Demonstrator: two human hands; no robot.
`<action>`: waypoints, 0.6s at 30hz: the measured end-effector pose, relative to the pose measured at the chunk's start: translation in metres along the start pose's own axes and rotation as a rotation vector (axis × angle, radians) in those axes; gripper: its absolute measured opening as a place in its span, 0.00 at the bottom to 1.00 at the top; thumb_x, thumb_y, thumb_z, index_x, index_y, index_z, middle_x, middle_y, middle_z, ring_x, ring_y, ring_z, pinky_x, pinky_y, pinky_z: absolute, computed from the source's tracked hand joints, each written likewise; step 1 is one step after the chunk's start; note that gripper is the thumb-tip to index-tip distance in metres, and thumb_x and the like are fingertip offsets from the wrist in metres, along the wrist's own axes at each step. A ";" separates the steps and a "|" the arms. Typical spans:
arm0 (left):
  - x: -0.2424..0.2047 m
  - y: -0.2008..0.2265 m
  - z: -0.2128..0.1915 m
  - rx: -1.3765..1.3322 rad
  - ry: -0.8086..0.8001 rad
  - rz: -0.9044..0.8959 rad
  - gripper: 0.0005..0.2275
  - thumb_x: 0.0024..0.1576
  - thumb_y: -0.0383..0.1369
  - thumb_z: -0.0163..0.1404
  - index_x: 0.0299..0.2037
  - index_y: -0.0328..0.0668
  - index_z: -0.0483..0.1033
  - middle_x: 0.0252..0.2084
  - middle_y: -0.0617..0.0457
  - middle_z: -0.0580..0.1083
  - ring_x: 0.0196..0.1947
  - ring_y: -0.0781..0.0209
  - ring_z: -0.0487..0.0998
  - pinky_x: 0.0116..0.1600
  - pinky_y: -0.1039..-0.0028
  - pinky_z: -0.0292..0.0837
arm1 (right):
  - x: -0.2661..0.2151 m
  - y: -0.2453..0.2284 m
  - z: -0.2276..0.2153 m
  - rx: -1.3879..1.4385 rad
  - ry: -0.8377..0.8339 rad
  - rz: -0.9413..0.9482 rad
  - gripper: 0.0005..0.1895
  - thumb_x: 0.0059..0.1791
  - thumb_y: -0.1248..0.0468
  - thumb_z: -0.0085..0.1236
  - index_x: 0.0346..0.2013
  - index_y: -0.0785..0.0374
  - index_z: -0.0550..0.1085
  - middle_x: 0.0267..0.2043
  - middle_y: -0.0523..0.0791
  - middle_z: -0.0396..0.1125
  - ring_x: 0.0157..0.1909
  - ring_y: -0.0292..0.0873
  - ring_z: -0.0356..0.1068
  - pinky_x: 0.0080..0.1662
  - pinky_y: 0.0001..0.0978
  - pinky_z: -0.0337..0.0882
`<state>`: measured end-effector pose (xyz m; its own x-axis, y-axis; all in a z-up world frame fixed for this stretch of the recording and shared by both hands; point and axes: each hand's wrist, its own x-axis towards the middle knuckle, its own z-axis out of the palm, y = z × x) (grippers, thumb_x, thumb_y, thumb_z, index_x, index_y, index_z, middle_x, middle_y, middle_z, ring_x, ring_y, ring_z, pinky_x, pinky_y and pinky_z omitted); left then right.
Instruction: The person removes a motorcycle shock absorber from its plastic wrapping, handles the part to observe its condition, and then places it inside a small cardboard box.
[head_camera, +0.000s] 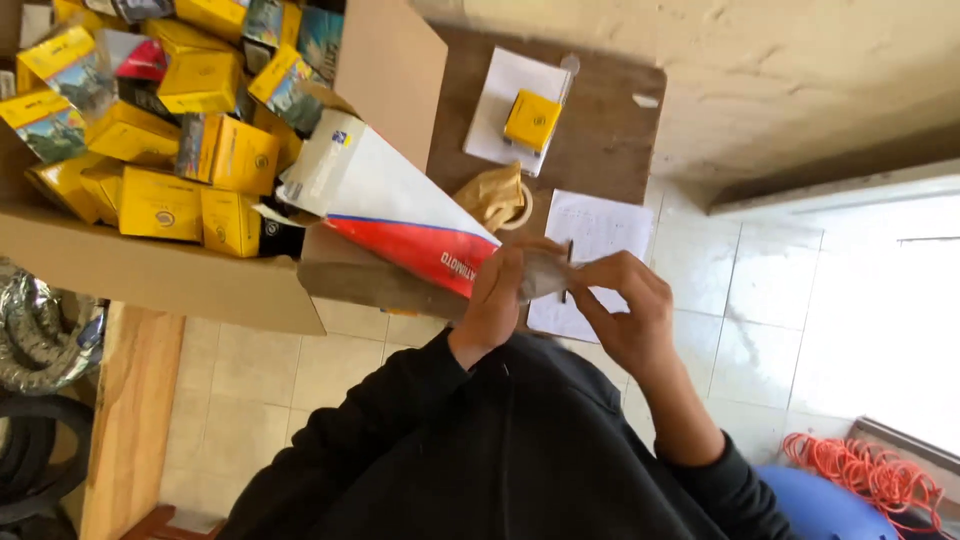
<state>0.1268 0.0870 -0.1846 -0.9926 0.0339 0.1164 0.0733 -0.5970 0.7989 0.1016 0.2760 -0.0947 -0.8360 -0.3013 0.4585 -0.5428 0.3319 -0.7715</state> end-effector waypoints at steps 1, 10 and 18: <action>0.015 0.002 -0.003 0.002 0.002 0.007 0.29 0.82 0.46 0.30 0.68 0.26 0.78 0.57 0.33 0.85 0.58 0.48 0.89 0.64 0.55 0.86 | 0.006 0.001 0.005 0.002 -0.003 -0.007 0.14 0.50 0.80 0.77 0.44 0.59 0.86 0.40 0.42 0.81 0.39 0.48 0.83 0.40 0.40 0.85; 0.042 0.012 0.012 0.232 0.093 0.144 0.21 0.83 0.46 0.30 0.38 0.49 0.67 0.34 0.61 0.66 0.33 0.71 0.67 0.43 0.77 0.66 | -0.037 0.042 0.077 0.094 -0.352 0.708 0.56 0.47 0.73 0.72 0.86 0.63 0.52 0.78 0.75 0.59 0.73 0.92 0.61 0.71 0.87 0.68; 0.074 0.036 0.036 0.259 -0.112 0.021 0.15 0.82 0.45 0.45 0.61 0.42 0.75 0.58 0.55 0.75 0.64 0.64 0.72 0.76 0.61 0.66 | -0.100 0.117 0.120 0.023 -0.284 0.909 0.35 0.45 0.48 0.82 0.54 0.69 0.77 0.52 0.69 0.75 0.58 0.83 0.74 0.53 0.79 0.64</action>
<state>0.0592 0.0971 -0.1257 -0.9747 0.1209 0.1878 0.1305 -0.3740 0.9182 0.1313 0.2381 -0.2839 -0.8850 -0.1436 -0.4429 0.3097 0.5288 -0.7902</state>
